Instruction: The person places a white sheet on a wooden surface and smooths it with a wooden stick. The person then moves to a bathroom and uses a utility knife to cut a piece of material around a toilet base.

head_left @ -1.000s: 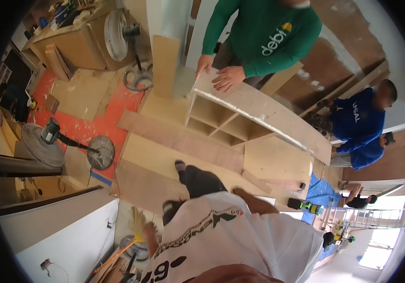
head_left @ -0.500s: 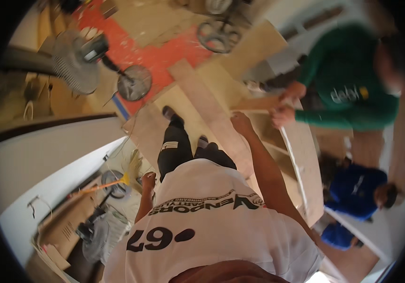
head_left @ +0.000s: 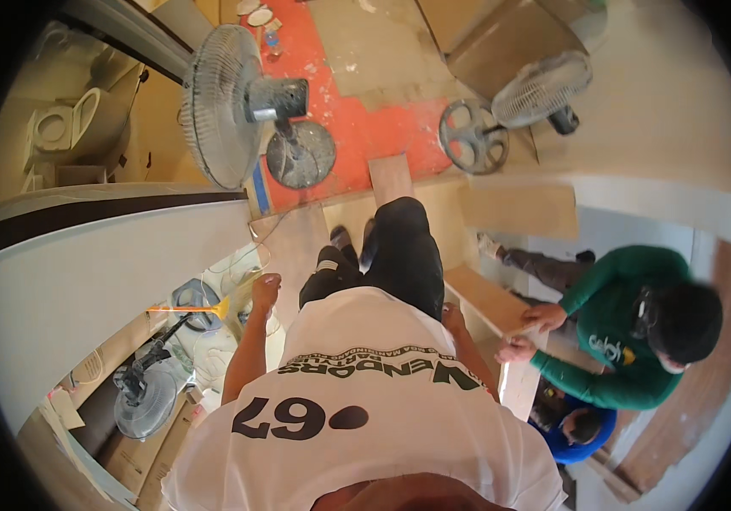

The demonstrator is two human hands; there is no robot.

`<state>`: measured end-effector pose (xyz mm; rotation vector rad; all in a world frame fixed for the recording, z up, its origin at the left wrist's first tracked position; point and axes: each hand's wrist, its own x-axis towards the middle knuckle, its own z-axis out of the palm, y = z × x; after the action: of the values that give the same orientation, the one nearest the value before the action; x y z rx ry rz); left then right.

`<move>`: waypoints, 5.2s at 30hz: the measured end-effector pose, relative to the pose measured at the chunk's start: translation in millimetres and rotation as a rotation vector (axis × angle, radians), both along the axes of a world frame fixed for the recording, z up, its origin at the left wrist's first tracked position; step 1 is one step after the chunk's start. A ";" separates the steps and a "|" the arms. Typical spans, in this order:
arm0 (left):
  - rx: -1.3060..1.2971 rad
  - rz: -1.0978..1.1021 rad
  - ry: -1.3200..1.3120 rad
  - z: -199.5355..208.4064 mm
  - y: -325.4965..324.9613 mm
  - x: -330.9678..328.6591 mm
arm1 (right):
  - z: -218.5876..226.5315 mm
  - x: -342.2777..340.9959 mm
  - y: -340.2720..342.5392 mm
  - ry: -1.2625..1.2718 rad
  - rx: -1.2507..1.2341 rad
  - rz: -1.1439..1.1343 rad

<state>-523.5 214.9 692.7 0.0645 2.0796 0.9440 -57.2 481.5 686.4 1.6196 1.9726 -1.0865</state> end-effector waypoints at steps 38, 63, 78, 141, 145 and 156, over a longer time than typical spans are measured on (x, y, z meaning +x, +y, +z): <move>0.730 1.257 0.472 492.3 622.5 -393.8 | -42.3 -790.0 760.4 0.279 -0.248 0.787; -0.065 1.550 0.337 102.4 423.6 -656.5 | 85.0 -1348.3 259.1 0.664 -0.409 2.050; -0.408 0.891 0.492 40.6 -64.6 -845.2 | 18.7 -1488.8 -34.6 0.317 -0.343 1.746; -1.151 1.531 -0.019 31.0 -423.1 -1443.3 | -18.6 -2450.8 -674.8 0.844 0.649 2.238; -1.162 1.533 -0.014 31.4 -425.4 -1444.3 | -24.6 -2454.8 -675.1 0.817 0.638 2.208; -1.227 1.456 -0.060 22.7 -424.2 -1423.9 | -66.3 -2462.8 -698.8 0.995 0.661 2.307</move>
<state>-1947.4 -209.3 715.4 -2.2298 2.0895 0.1303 -2520.0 -217.3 620.1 -1.7222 2.6749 0.0398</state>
